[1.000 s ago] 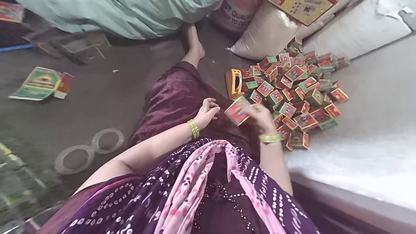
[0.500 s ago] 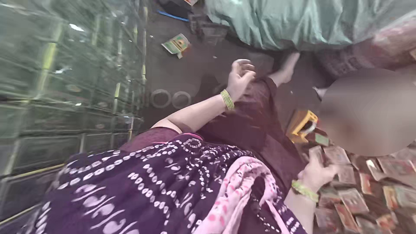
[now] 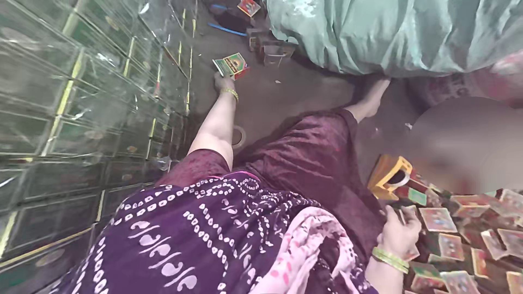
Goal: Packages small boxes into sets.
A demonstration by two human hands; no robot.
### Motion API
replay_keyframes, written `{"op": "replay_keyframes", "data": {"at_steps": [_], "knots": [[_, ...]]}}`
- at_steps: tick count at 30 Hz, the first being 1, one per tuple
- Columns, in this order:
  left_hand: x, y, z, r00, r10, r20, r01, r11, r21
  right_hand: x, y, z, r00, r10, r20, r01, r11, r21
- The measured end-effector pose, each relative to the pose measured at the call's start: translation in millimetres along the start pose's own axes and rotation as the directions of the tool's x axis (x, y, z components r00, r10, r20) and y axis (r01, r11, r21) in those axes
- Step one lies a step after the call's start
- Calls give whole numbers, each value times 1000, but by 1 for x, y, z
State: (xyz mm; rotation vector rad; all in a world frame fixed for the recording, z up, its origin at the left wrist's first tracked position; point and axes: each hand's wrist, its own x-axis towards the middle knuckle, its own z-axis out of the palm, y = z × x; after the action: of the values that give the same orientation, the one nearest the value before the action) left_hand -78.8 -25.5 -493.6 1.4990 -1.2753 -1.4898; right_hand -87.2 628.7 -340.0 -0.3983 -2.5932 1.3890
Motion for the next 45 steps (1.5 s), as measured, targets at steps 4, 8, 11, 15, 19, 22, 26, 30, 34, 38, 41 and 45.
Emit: {"op": "replay_keyframes", "data": {"at_steps": [4, 8, 11, 15, 19, 22, 26, 30, 34, 38, 41, 45], "knots": [[-42, 35, -5, 951, 259, 171, -302, 902, 310, -3, -2, 2, 1000, -28, 12, 28, 999, -28], [-124, 70, -28, 581, 586, 565, -810, 484, 331, -10, -4, -1, 983, -172, 62, 174, 984, -24], [-198, 88, -43, 232, 739, 632, -880, 437, -187, -26, -21, 0, 933, -319, 165, 305, 947, 103], [-316, 101, -40, 2, 645, 764, -240, 742, -626, -53, -59, 2, 787, -383, 484, 116, 862, 494], [-403, 107, -27, -365, 409, 836, 148, 913, -381, -73, -72, -7, 473, -510, 719, -151, 757, 636], [-446, 94, -2, -525, 373, 765, 370, 909, -190, -86, -64, -30, 468, -508, 724, -185, 744, 642], [-475, 64, 2, -314, 273, 909, 351, 923, -156, -108, -48, -47, 742, -377, 554, -141, 720, 679], [-482, 17, 6, -289, 97, 953, -15, 994, -105, -116, -32, -31, 958, -229, 170, 104, 836, 539], [-482, -13, 12, -240, 1, 971, -272, 960, -68, -115, -7, -16, 912, -335, 235, 277, 929, 246], [-475, -15, 12, -283, 224, 933, -303, 902, -308, -114, -7, -21, 880, -456, 131, 426, 881, 208], [-470, -7, 3, -361, 439, 823, -390, 731, -560, -112, -3, -23, 719, -695, -1, 685, 709, 167], [-465, -6, 0, -411, 611, 677, -383, 558, -736, -108, -9, -40, 534, -841, -84, 843, 537, -15]]}}
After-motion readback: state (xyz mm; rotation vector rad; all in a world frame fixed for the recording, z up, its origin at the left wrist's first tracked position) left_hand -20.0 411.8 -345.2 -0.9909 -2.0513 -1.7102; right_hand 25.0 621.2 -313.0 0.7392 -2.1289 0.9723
